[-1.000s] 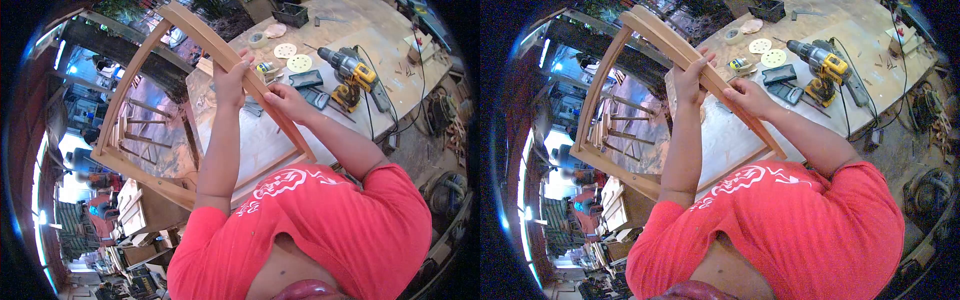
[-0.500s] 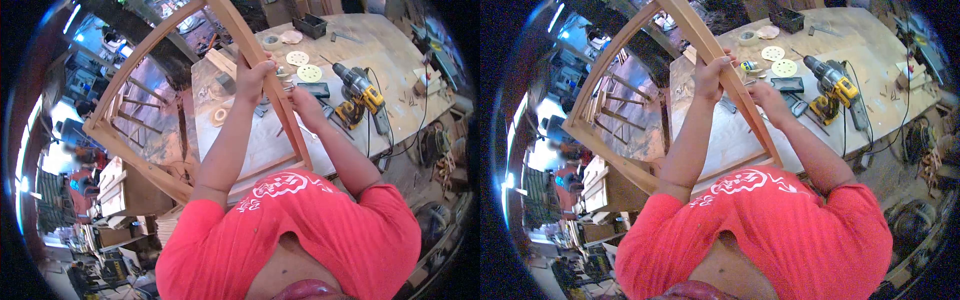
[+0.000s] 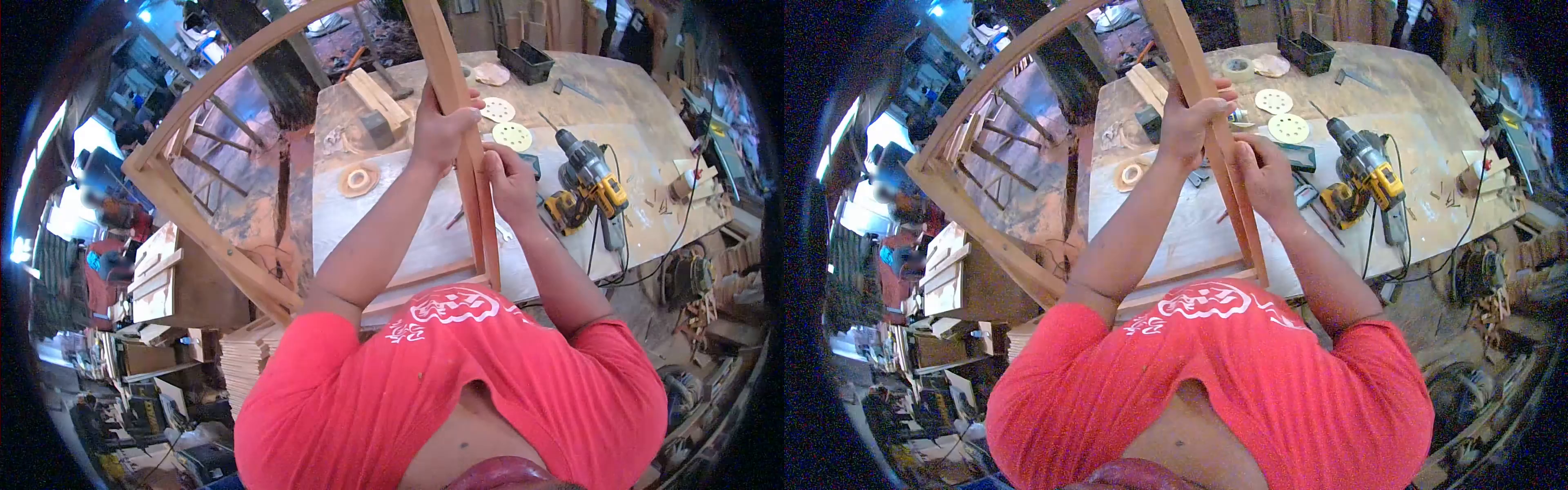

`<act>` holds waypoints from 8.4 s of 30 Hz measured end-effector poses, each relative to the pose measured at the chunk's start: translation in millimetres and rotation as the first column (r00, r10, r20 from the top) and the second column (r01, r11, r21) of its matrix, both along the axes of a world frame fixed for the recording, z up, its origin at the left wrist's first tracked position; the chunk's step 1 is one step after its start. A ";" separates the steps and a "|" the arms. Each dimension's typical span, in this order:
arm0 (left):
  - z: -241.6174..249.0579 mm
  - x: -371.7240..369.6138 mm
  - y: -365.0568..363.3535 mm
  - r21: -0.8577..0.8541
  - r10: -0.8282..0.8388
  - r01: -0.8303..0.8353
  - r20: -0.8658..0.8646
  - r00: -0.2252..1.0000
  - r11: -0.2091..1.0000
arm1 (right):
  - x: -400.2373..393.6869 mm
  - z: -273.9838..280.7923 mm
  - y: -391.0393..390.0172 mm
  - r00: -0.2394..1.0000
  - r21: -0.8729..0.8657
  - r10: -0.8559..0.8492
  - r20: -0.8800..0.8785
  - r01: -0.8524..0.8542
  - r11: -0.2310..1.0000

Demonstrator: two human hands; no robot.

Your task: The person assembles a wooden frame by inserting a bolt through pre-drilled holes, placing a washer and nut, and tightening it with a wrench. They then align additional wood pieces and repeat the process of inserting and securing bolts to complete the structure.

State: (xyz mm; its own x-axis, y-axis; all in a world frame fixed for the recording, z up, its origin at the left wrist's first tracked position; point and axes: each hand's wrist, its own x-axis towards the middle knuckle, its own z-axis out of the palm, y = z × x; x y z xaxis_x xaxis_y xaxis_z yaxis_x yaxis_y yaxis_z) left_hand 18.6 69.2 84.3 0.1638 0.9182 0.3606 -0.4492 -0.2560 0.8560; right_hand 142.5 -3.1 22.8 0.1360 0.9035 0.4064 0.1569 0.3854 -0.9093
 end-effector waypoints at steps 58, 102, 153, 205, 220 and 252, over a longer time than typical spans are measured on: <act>2.0 1.9 -5.1 0.074 0.031 -0.027 -0.049 0.998 0.997 | 27.3 -1.7 0.5 0.997 -0.137 0.045 -0.059 -0.053 0.989; -61.2 -41.0 -21.6 0.146 -0.255 0.329 -0.378 0.890 0.933 | -11.1 -7.2 -12.2 0.950 -0.130 0.259 -0.177 -0.283 0.950; 55.7 -390.5 -121.9 0.511 0.805 -0.717 -0.581 0.118 0.474 | -22.8 -25.0 -23.9 0.978 0.005 -0.127 -0.168 0.129 0.992; 185.1 -166.4 -299.9 0.842 0.946 0.431 -0.305 -0.112 0.323 | -129.5 -209.8 -122.3 0.318 -0.436 -0.324 -0.891 -0.405 0.804; 148.9 -223.5 -379.5 0.857 0.850 0.415 -0.442 0.287 0.306 | -122.0 -209.0 -138.6 0.237 -0.421 -0.348 -0.907 -0.481 0.769; -193.3 -162.1 -196.9 0.431 0.394 0.086 -0.877 0.273 0.898 | -124.2 -234.9 -147.6 0.196 -0.238 -0.174 -0.965 -0.377 0.895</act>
